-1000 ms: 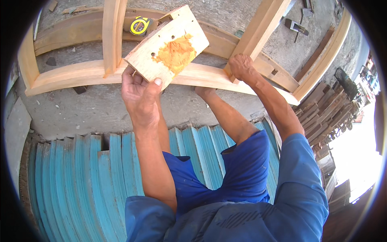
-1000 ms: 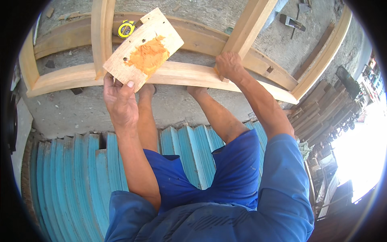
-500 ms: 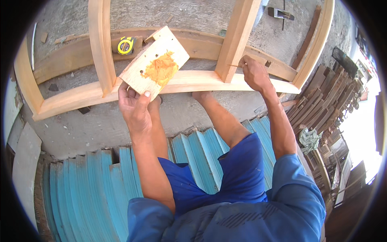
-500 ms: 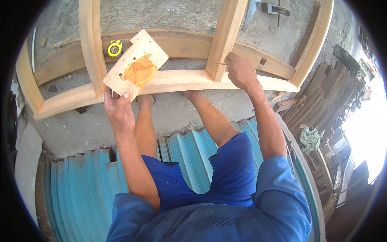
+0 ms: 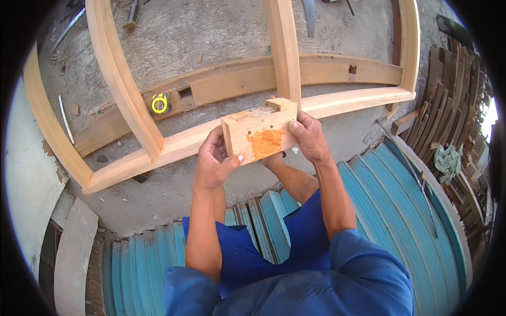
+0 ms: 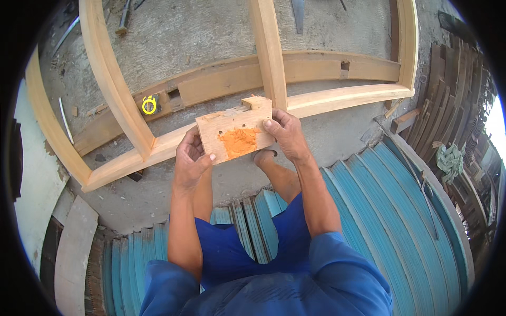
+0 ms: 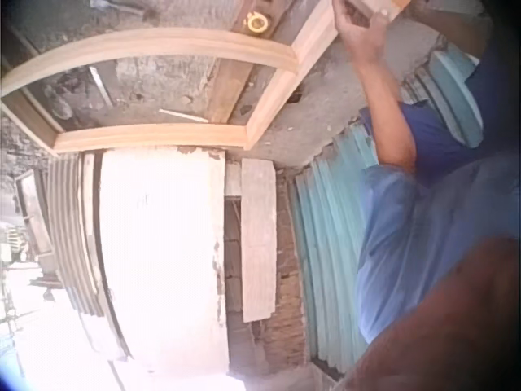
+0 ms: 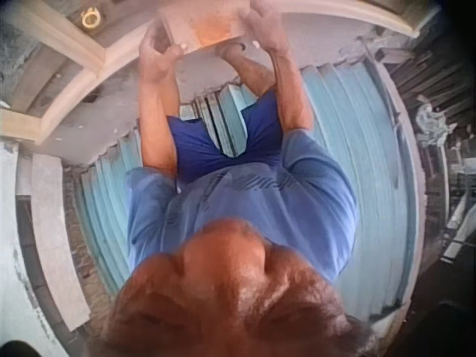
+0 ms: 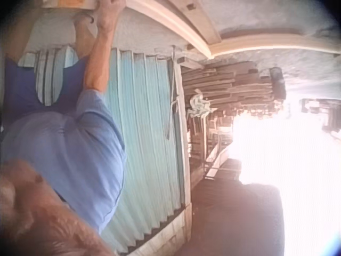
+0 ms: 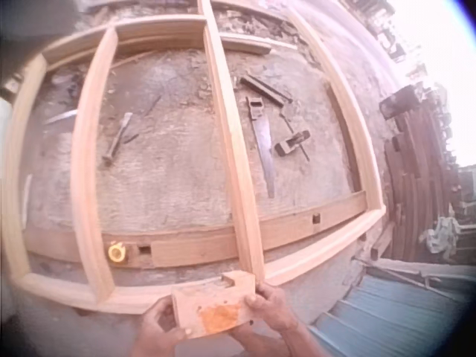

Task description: The person applies a wood putty or filler to a wooden frame by hand, then uses a pencil to mark a location on the wood.

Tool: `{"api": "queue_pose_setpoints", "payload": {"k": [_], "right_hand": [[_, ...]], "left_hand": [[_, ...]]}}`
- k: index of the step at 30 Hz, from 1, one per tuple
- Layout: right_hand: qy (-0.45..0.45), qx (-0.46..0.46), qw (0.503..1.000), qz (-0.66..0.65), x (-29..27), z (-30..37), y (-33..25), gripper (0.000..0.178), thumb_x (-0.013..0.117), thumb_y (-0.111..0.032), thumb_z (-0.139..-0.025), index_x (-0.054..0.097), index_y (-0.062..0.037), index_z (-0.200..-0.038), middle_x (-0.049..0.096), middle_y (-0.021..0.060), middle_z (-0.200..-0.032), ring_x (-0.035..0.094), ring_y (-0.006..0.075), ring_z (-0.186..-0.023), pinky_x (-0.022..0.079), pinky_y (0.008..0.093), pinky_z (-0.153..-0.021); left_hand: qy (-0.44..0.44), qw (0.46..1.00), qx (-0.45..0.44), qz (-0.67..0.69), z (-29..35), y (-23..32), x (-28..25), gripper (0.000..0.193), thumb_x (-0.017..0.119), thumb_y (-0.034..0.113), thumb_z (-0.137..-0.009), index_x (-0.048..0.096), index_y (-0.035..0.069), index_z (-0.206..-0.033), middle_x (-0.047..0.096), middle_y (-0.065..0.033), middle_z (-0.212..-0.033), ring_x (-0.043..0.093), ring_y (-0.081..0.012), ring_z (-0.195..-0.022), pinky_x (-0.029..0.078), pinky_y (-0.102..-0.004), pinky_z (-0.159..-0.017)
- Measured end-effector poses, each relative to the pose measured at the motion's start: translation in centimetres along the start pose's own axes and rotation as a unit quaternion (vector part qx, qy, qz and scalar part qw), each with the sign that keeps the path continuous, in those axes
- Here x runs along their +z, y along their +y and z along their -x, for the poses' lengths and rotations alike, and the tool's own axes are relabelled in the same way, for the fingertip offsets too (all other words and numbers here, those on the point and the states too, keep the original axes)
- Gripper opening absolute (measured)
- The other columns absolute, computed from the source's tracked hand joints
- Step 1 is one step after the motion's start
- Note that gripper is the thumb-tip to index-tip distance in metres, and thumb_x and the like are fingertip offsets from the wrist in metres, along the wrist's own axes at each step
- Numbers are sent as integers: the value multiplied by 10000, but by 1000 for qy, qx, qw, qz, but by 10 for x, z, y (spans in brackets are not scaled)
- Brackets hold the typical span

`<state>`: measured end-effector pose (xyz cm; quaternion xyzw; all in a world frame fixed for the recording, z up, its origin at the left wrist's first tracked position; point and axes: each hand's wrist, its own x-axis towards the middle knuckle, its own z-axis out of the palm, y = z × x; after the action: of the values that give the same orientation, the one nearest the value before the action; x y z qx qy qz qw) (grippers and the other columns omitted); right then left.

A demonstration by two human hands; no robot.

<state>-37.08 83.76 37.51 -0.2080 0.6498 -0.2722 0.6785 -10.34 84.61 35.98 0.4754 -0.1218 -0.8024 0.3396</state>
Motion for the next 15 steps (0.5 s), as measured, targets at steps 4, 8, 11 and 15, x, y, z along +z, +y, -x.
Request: {"api": "queue_pose_setpoints", "payload": {"k": [4, 8, 11, 15], "right_hand": [[-16, -24, 996, -78, -24, 6, 2, 741, 781, -426, -896, 538, 83, -1375, 647, 123, -1277, 604, 173, -1153, 478, 316, -1012], [-20, -72, 982, -171, -53, -1, -29, 677, 745, -393, -936, 537, 78, -1375, 647, 134, -1288, 596, 204, -1209, 458, 338, -1072], [11, -157, 953, -259, -93, -17, -42, 610, 671, -351, -991, 490, 45, -1418, 610, 140, -1378, 575, 242, -1292, 468, 408, -1099], [54, -234, 918, -316, -111, -32, -80, 552, 612, -326, -1028, 455, -27, -1464, 586, 127, -1420, 565, 271, -1317, 471, 438, -1109]], "left_hand": [[-40, 997, -4, -64, -2, 6, 30, 866, 824, 156, -726, 417, -65, -1458, 586, -156, -1336, 581, -222, -1249, 452, -365, -1083], [-22, 1000, -1, 19, -22, -3, 51, 786, 833, 167, -757, 473, -38, -1425, 627, -134, -1262, 619, -215, -1167, 497, -356, -998], [-4, 943, -28, -331, -77, -39, 29, 613, 844, 279, -775, 603, 17, -1274, 689, -122, -1121, 661, -205, -1028, 527, -363, -897], [-48, 792, -78, -603, -135, -92, 18, 394, 809, 382, -792, 695, 39, -950, 714, -124, -868, 673, -239, -815, 530, -391, -766]]}}
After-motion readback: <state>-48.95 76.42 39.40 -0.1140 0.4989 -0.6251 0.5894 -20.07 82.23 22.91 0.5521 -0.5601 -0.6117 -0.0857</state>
